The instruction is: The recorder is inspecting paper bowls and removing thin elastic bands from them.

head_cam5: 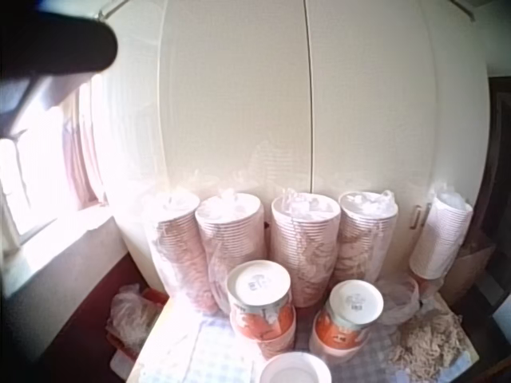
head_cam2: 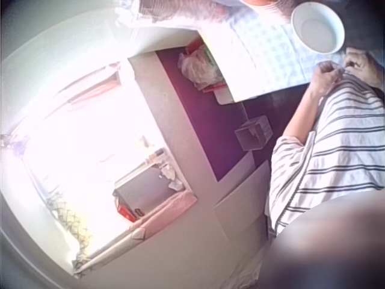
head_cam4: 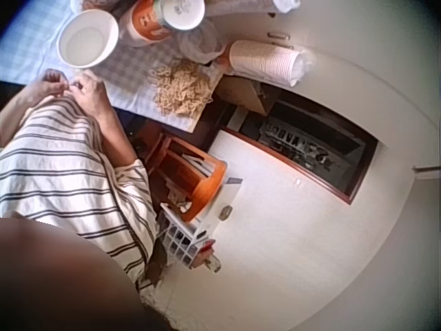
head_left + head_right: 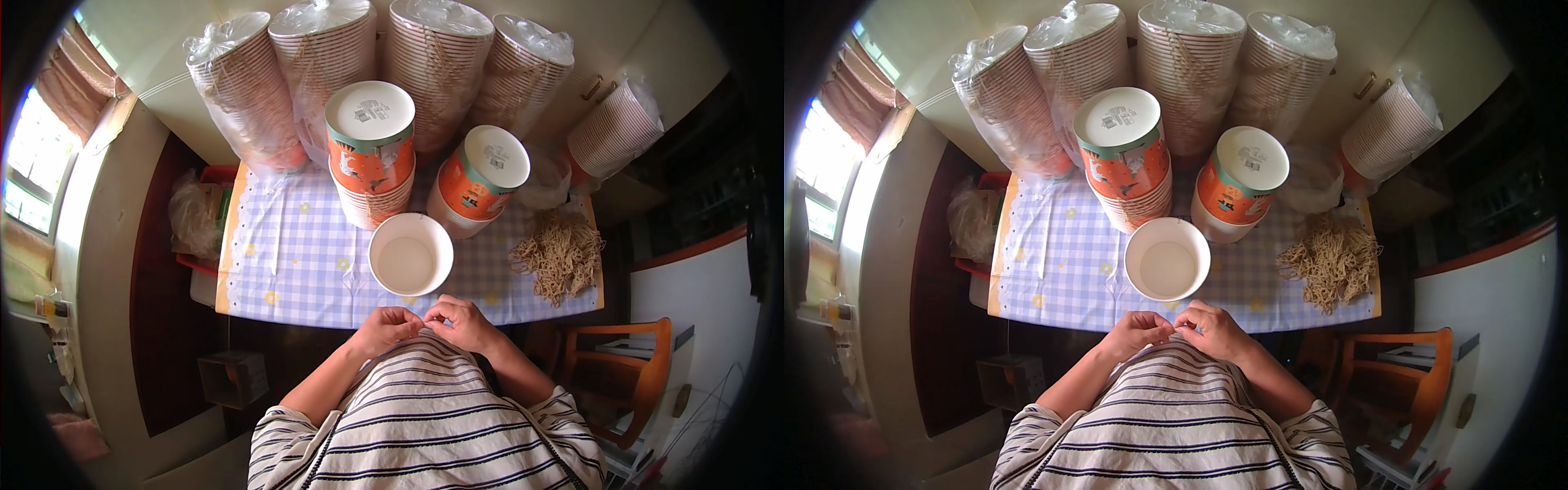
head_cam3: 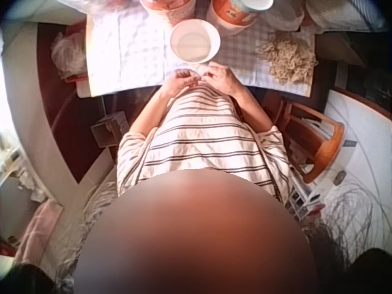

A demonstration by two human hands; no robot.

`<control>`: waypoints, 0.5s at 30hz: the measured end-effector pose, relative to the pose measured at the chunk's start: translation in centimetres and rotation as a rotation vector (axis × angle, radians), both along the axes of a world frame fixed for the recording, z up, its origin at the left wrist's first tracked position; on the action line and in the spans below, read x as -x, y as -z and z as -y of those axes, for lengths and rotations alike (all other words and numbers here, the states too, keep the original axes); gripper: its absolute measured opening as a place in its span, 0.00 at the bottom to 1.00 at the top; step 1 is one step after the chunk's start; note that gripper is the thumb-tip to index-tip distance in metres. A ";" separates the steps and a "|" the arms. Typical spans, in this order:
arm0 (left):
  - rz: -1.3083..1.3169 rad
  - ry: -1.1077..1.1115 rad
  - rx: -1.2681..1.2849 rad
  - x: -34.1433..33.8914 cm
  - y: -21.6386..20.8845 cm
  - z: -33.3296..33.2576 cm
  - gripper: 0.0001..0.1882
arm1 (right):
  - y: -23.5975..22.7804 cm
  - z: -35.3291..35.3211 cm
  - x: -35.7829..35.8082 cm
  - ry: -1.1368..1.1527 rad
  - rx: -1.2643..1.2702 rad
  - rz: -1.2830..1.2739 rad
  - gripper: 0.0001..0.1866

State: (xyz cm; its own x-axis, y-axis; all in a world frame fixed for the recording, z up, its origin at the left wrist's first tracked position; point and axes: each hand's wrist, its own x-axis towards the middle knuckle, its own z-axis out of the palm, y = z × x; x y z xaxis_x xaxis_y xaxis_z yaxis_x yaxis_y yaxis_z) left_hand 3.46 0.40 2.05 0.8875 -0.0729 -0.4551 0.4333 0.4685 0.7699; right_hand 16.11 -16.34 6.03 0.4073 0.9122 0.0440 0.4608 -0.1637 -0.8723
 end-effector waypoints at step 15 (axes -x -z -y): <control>0.043 -0.013 -0.297 0.3 -0.2 0.9 0.07 | -0.5 0.0 0.5 -0.011 -0.064 0.171 0.05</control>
State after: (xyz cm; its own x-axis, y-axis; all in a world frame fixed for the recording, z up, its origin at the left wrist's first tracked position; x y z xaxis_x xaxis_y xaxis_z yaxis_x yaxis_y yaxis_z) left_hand 3.12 -0.46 2.30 0.9064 0.0694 -0.4167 0.3928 0.2248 0.8917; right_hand 15.57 -16.39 6.51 0.3793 0.9095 0.1699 0.6045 -0.1046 -0.7897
